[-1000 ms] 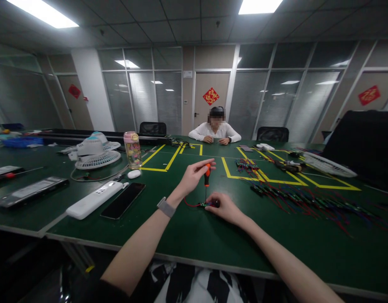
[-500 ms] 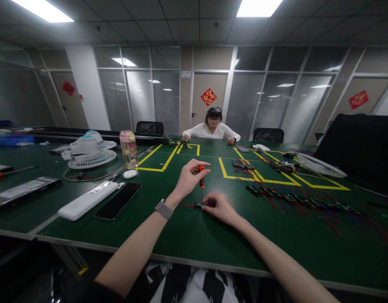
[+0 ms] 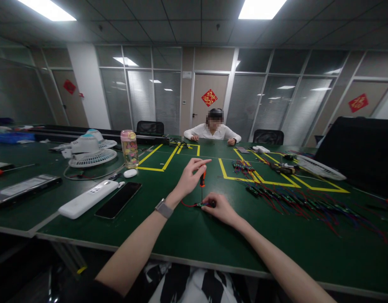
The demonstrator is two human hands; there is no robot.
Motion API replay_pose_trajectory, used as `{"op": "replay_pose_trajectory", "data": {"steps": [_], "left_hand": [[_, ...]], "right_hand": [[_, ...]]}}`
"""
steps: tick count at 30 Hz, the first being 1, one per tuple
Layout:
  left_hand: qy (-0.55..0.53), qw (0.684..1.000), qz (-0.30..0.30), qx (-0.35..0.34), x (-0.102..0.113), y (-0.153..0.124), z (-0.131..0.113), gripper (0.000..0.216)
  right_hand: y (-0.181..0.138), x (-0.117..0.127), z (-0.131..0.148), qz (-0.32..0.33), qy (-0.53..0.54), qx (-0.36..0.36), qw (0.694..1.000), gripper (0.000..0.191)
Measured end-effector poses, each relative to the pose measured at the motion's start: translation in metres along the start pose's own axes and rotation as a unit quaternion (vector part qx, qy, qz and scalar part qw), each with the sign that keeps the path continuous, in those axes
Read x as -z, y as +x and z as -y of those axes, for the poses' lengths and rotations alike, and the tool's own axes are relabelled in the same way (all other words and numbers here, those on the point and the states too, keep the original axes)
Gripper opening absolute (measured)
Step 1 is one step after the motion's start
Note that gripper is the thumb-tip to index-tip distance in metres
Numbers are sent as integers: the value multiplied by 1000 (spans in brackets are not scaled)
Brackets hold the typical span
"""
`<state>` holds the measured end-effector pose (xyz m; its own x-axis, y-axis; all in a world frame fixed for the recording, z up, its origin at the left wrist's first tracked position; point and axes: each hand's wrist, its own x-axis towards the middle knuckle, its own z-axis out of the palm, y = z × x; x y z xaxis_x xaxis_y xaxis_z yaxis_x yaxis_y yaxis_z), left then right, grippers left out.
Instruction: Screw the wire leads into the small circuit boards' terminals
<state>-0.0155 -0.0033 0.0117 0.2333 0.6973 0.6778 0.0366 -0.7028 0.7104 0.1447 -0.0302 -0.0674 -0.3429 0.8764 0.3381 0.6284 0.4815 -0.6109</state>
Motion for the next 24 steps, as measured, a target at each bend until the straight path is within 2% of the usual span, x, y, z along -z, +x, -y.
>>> {"op": "replay_pose_trajectory", "data": {"steps": [3, 5, 9, 11, 15, 20, 22, 24], "left_hand": [[-118, 990, 58, 54, -1, 0, 1, 37], [-106, 991, 41, 64, -3, 0, 0, 38], [-3, 1000, -25, 14, -3, 0, 1, 27], [-36, 999, -9, 19, -2, 1, 1, 28], [-156, 983, 49, 79, -2, 2, 2, 38], [-53, 997, -13, 52, -1, 2, 3, 32], [-77, 996, 0, 44, -1, 2, 3, 29], [-152, 986, 36, 64, -1, 2, 2, 32]], "right_hand": [[0, -1, -2, 1, 2, 3, 1000, 7], [1, -2, -3, 1, 2, 6, 1000, 7], [0, -1, -3, 0, 0, 8, 1000, 7], [0, -1, -2, -1, -1, 8, 1000, 7], [-1, 0, 2, -4, -7, 1, 1000, 6], [-1, 2, 4, 3, -4, -4, 1000, 6], [-1, 2, 3, 3, -4, -4, 1000, 6], [-1, 1, 2, -1, -5, -5, 1000, 6]]}}
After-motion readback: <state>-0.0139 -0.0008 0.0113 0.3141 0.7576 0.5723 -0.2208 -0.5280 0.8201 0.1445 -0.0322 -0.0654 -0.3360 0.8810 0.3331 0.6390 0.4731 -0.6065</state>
